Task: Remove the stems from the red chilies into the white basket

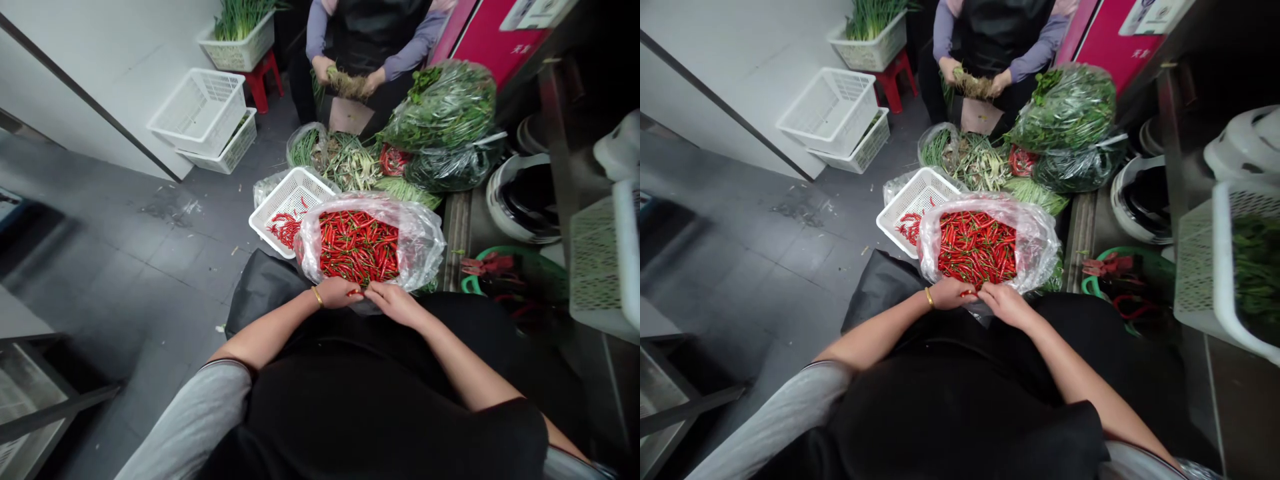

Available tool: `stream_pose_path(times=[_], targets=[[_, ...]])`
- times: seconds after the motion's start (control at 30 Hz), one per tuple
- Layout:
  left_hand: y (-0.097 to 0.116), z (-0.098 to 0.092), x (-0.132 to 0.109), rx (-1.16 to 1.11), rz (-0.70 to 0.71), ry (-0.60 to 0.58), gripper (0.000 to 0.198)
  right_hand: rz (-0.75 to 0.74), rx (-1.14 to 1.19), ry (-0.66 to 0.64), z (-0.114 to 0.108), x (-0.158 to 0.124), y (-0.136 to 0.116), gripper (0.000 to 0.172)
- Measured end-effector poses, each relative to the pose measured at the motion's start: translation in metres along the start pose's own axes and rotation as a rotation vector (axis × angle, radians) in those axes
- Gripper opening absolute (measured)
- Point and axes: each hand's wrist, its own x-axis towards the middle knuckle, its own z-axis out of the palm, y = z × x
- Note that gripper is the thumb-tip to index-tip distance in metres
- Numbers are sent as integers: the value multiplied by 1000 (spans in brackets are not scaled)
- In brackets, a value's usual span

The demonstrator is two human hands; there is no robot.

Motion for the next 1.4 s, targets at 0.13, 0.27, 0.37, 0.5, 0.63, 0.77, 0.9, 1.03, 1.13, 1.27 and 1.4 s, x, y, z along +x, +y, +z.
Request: stream_pose_path(times=[0.13,0.27,0.37,0.5,0.63,0.77,0.9,1.03,1.13,1.27,1.4], targets=[[15,15,-10,123,60,-145,29,62,215,-136,15,-20,-1,44],[22,7,-11,-126,281,-94,24,228,701,-168,21,-23,-4,51],[20,-4,-12,-281,318,25,21,248,844,-57,23,-15,-11,53],[14,-12,-9,-437,113,100,24,125,308,146,10,-1,-22,49],[16,-23,1,-730,-98,-18,32,25,-173,343,0,8,-24,47],[36,-21,0,-795,-184,-274,32,72,-437,322,4,1,-8,50],[49,-21,-7,-1006,26,-581,29,308,-723,264,-6,0,14,44],[24,-50,0,-1347,32,-269,16,400,-783,98,-15,29,23,40],[-4,-71,9,-1436,-13,-67,18,371,-781,-47,-14,49,29,27],[-17,-65,21,-1278,-138,146,29,371,-487,45,-21,49,41,19],[-4,-30,35,-1083,-180,210,35,260,-18,265,-26,37,36,36]])
